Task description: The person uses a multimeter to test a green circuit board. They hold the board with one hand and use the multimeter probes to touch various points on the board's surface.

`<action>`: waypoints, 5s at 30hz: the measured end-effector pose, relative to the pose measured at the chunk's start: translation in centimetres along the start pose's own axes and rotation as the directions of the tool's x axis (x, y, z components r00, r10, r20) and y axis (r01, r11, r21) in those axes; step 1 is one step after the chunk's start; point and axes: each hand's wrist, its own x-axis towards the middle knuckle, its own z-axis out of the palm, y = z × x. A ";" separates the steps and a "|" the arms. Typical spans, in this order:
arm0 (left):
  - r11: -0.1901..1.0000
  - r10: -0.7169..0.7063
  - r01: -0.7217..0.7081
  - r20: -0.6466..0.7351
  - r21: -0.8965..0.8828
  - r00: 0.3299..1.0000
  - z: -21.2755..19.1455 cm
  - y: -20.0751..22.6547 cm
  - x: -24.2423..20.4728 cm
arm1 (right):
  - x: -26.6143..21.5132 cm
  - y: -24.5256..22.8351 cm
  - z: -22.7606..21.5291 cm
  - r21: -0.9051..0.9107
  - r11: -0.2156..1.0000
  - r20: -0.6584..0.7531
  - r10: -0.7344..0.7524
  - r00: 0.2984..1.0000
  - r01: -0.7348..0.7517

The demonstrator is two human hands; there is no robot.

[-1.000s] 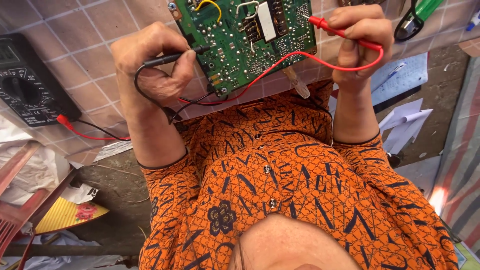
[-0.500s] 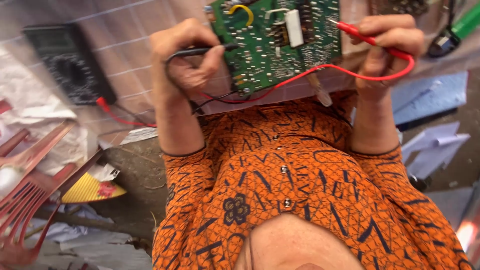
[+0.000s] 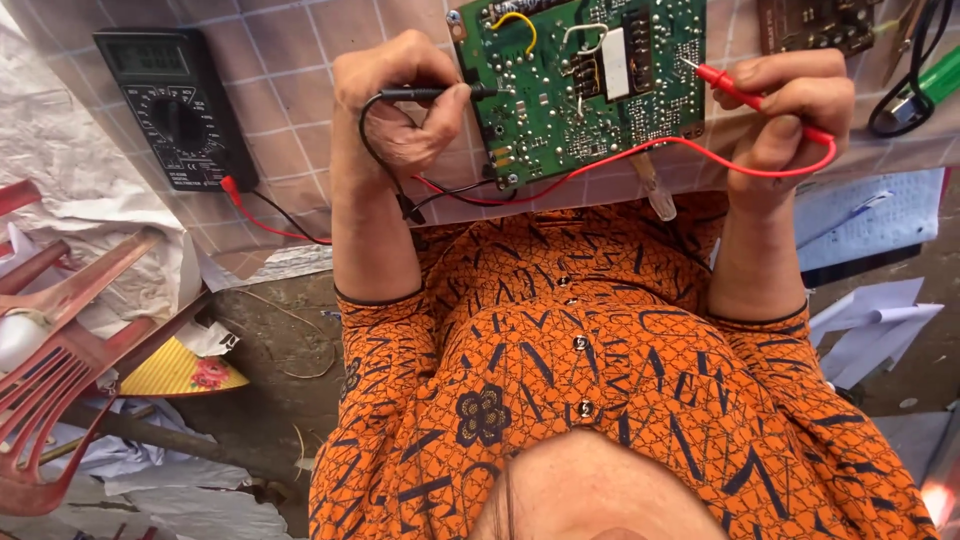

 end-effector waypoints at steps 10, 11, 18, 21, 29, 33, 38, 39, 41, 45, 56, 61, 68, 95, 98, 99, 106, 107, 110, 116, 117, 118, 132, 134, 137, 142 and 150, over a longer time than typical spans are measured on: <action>0.999 -0.047 0.047 -0.033 -0.006 0.998 0.3 0.1 0.2 | 0.0 0.0 -1.1 -0.008 1.000 0.053 0.005 0.999 -0.005; 0.998 -0.057 0.057 -0.047 -0.011 0.997 0.4 0.1 0.3 | 0.0 -0.2 -1.2 -0.033 0.999 0.074 0.033 0.997 -0.030; 0.997 -0.047 0.042 -0.080 -0.060 0.996 0.6 0.7 0.7 | -0.2 -0.4 -1.4 -0.086 0.995 0.121 0.064 0.991 -0.054; 0.997 0.020 -0.025 -0.063 -0.071 0.998 0.3 0.7 0.7 | -0.4 -0.4 -1.5 -0.095 0.993 0.118 0.088 0.989 -0.077; 0.974 0.030 -0.026 0.018 -0.224 0.999 -0.1 0.3 0.5 | -0.2 0.2 -0.9 -0.035 0.998 0.122 0.059 0.991 -0.055; 0.969 0.058 -0.053 0.016 -0.241 0.998 0.1 -0.3 0.4 | -0.3 -0.3 -0.7 -0.039 0.998 0.080 0.046 0.996 -0.043; 0.997 0.011 -0.010 0.007 -0.078 1.000 0.1 -0.3 0.1 | -0.4 -0.3 -1.0 -0.087 0.996 -0.029 -0.001 1.000 -0.002; 1.000 -0.006 0.007 -0.019 0.022 1.000 -0.1 -0.4 0.0 | -0.3 -0.2 -1.0 -0.082 0.997 -0.035 -0.011 0.999 0.008; 0.999 0.013 -0.012 -0.018 0.031 1.000 0.3 -0.2 0.1 | -0.3 -0.1 -1.3 -0.107 0.994 -0.013 -0.011 1.000 0.010; 0.996 0.062 -0.058 -0.064 0.066 0.996 0.2 -0.2 -0.1 | -0.2 0.8 -1.6 -0.075 0.993 0.062 -0.082 0.995 0.086; 0.993 0.081 -0.087 0.083 0.080 0.993 -0.7 -2.4 -0.5 | 0.1 0.6 -1.8 -0.079 0.996 0.045 -0.045 0.998 0.049; 0.993 0.095 -0.094 0.011 -0.076 0.995 -0.5 -3.2 -0.7 | 0.0 1.5 -2.0 0.030 0.993 -0.006 -0.111 0.994 0.111; 0.988 0.090 -0.092 -0.025 -0.125 0.996 -0.5 -3.5 -0.9 | 0.2 1.4 -1.9 0.009 0.996 0.027 -0.087 0.996 0.086; 0.998 0.007 -0.001 -0.092 0.070 0.996 0.3 -1.2 -0.4 | -0.4 0.0 -1.5 -0.095 0.995 0.067 0.007 0.998 0.000; 0.996 0.011 -0.004 -0.070 0.093 0.997 0.2 -0.9 -0.3 | -0.1 -0.2 -1.1 -0.099 0.994 0.003 -0.040 0.999 0.040; 0.996 0.019 -0.013 -0.059 0.092 0.998 0.2 -0.9 -0.2 | 0.1 -0.4 -1.0 -0.135 0.989 -0.019 -0.061 0.998 0.058; 0.999 0.021 -0.019 -0.050 0.042 0.999 0.4 -0.1 0.2 | 0.0 0.7 -1.2 -0.095 0.992 -0.015 -0.080 0.997 0.079; 0.998 0.025 -0.022 -0.049 0.057 0.999 0.4 0.1 0.2 | -0.2 1.0 -1.4 -0.069 0.994 -0.050 -0.083 0.995 0.079; 0.997 0.040 -0.036 -0.054 0.069 0.998 0.6 0.3 0.2 | -0.2 1.1 -1.3 -0.067 0.995 -0.049 -0.082 0.995 0.078; 0.992 0.080 -0.075 -0.050 0.097 0.996 0.4 0.4 0.3 | 0.0 0.9 -0.9 -0.065 0.996 -0.064 -0.063 0.996 0.059; 0.990 0.082 -0.076 -0.043 0.119 0.996 0.3 0.4 0.2 | 0.1 0.8 -0.7 -0.055 0.997 -0.095 -0.060 0.994 0.055; 0.990 0.080 -0.074 -0.049 0.119 0.996 0.2 0.4 0.2 | 0.1 0.9 -0.8 -0.053 0.997 -0.089 -0.059 0.994 0.055; 0.997 0.024 -0.021 -0.028 0.078 0.999 0.4 -0.4 -0.4 | 0.4 0.6 -0.6 -0.057 0.997 -0.087 -0.058 0.995 0.053; 0.997 0.029 -0.027 -0.030 0.074 0.999 0.5 -0.6 -0.5 | 0.6 0.2 -0.3 -0.060 0.998 -0.081 -0.036 0.996 0.031; 0.998 0.023 -0.020 -0.035 0.064 0.999 0.4 -0.5 -0.5 | 0.4 0.1 -0.5 -0.055 0.998 -0.073 -0.008 0.997 0.004; 0.999 0.003 -0.002 -0.027 0.040 1.000 0.3 -0.7 -0.6 | 0.3 0.8 -0.8 -0.031 0.997 -0.125 -0.067 0.990 0.064; 0.998 0.022 -0.021 -0.017 0.059 1.000 0.3 -1.0 -0.7 | -0.2 0.5 -0.7 0.002 0.999 -0.111 0.036 0.993 -0.036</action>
